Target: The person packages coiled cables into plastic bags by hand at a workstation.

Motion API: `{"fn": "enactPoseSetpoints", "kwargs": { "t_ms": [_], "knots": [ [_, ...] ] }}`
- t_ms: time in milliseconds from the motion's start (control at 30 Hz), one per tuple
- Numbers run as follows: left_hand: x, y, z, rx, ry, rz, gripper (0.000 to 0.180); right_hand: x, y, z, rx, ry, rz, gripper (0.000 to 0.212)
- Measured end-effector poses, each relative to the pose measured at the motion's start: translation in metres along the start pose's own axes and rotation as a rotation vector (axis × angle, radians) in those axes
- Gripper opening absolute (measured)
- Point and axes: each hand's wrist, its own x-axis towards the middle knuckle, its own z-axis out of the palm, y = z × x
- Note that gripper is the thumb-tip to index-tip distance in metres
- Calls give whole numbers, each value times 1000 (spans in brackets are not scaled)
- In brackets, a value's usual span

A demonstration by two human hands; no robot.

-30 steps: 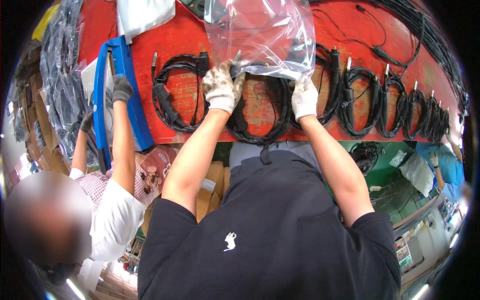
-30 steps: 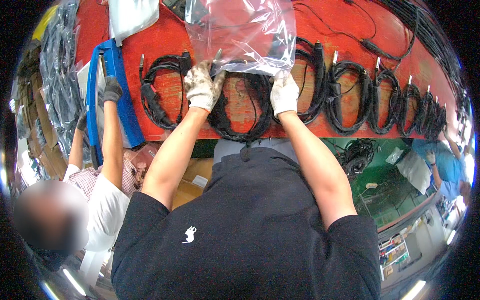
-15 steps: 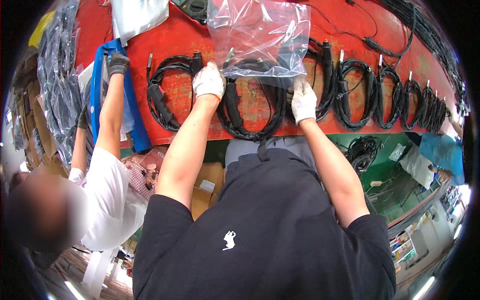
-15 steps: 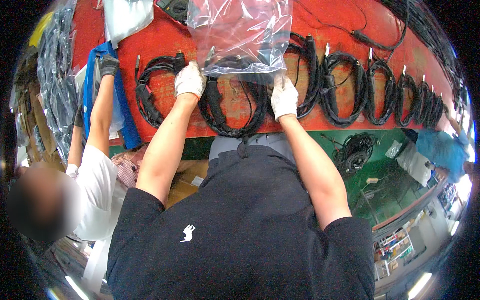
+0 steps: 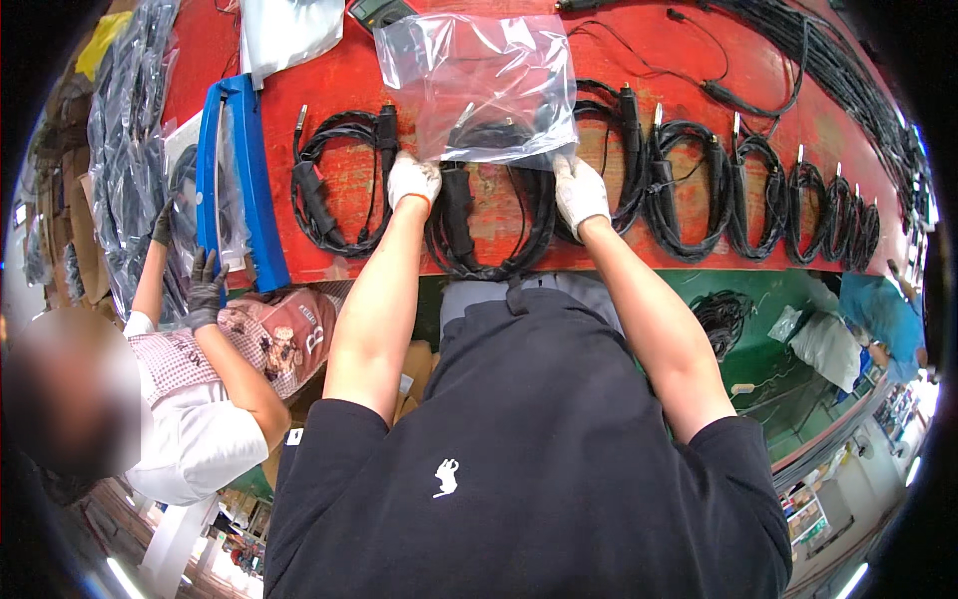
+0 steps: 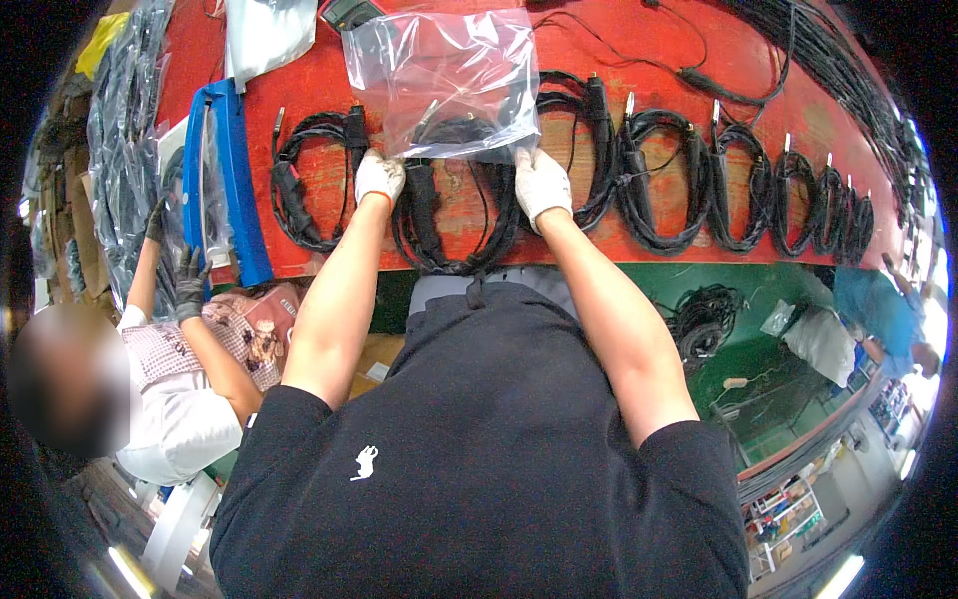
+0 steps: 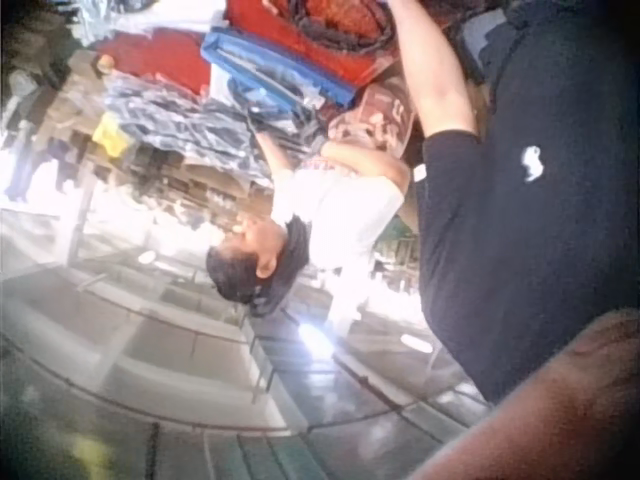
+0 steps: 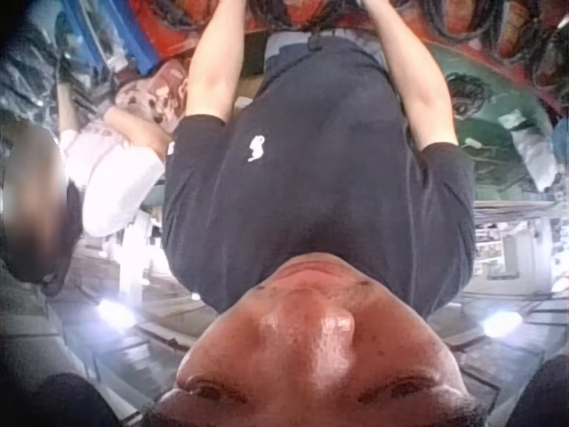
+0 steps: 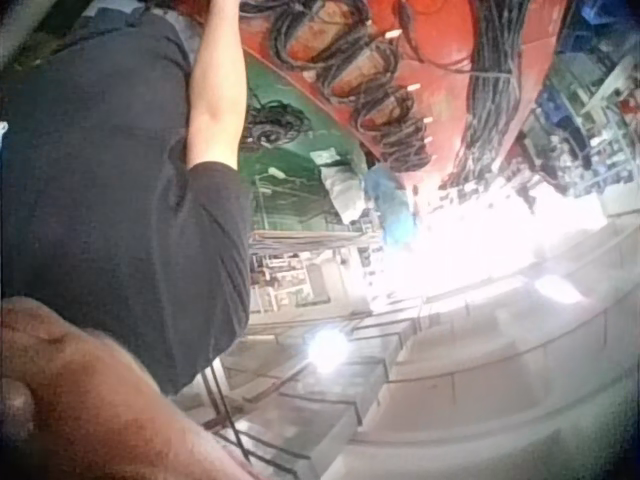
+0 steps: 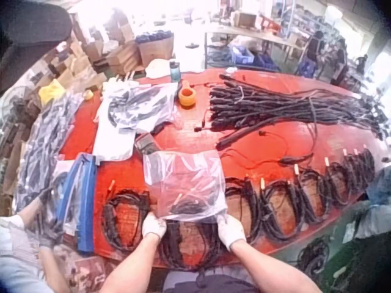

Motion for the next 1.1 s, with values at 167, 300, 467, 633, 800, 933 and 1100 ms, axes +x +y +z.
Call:
{"fn": "enactPoseSetpoints", "kwargs": {
  "t_ms": [167,300,467,633,800,933,1100],
  "knots": [
    [0,-36,16,-145,39,162,30,14,12,3,-3,3,-41,47],
    [-16,-37,16,18,-56,247,30,19,8,1,-9,-36,-33,49],
    [-34,-14,10,18,-31,253,32,25,20,1,-106,-29,-27,50],
    [-6,-77,54,18,70,353,31,24,12,8,-69,-25,-112,48],
    [-36,-55,26,74,-358,342,43,35,40,6,-38,21,-92,46],
    [-44,-76,42,-179,-318,314,42,33,32,2,-8,-24,-16,46],
    [-68,-81,65,-264,-59,151,30,24,29,-4,-215,43,-101,46]
  ]
}}
